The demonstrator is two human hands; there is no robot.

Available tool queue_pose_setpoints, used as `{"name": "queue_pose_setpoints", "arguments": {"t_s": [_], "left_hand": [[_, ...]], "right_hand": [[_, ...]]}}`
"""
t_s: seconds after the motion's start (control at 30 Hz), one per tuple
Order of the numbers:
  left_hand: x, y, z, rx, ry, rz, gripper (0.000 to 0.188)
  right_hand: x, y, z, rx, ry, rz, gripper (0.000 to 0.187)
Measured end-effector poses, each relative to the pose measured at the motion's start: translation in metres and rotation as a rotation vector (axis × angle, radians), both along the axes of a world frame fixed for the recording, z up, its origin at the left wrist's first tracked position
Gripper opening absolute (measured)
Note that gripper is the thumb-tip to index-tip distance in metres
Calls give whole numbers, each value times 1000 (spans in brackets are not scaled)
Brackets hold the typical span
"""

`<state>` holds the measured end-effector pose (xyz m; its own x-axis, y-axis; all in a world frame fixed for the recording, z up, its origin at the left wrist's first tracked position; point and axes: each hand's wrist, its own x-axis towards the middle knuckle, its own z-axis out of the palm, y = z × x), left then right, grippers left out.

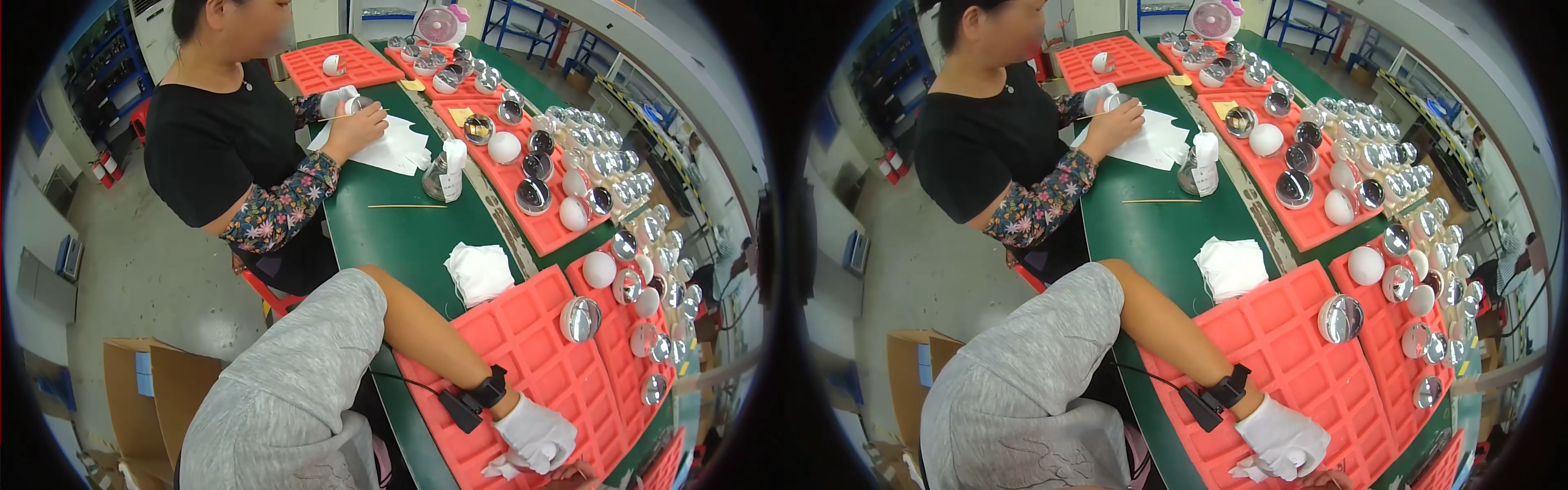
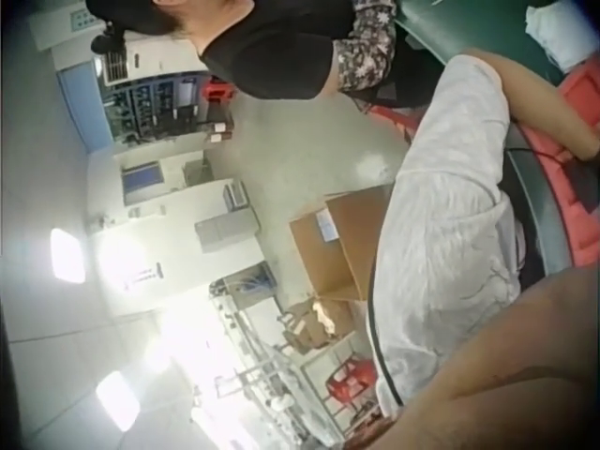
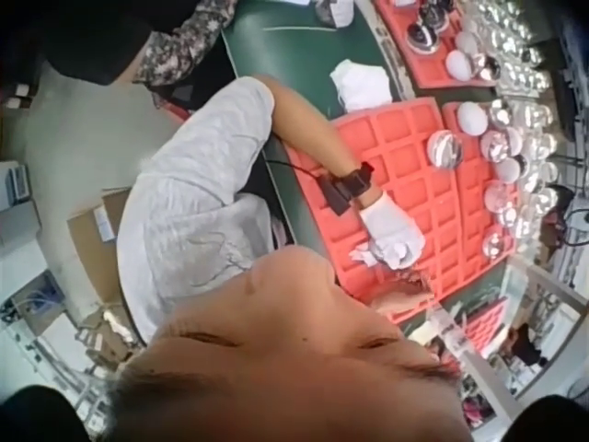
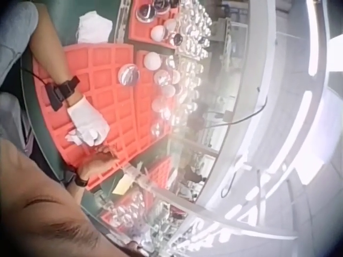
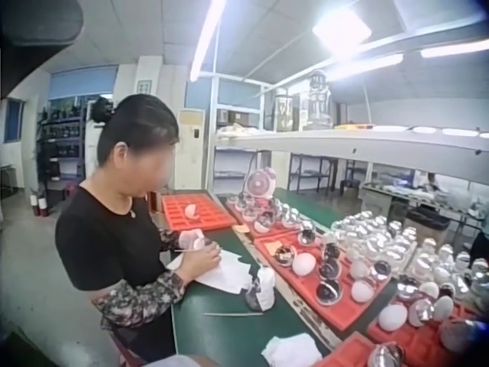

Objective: Clean and inspect small spherical electronic components using a wooden tool at a manual assembly station.

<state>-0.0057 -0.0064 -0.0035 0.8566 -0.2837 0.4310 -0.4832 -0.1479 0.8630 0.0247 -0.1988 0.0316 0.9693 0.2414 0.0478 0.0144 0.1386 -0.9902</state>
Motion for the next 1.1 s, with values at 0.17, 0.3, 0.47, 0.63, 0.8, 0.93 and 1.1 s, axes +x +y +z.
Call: {"name": "queue_pose_setpoints", "arguments": {"t_s": [0.17,0.3,0.47,0.63,0.8,0.93,1.1], "left_hand": [[-15,14,34,320,-94,-25,25],[-15,12,23,490,-515,201,26],[-15,9,20,568,-676,323,24],[-17,5,24,642,-684,327,21],[-22,10,36,737,-605,288,21],[-28,14,47,630,-222,87,31],[-15,5,22,322,-69,185,31]], "right_hand": [[75,-76,-79,-63,-30,-304,38],[73,-64,-74,-78,-38,-332,37],[52,-30,-55,-114,-253,-297,36],[43,-21,-44,-154,-439,-293,36],[38,-18,-38,-11,-261,-253,32],[41,-26,-34,39,-29,-184,31],[22,7,11,400,234,-147,29]]}}
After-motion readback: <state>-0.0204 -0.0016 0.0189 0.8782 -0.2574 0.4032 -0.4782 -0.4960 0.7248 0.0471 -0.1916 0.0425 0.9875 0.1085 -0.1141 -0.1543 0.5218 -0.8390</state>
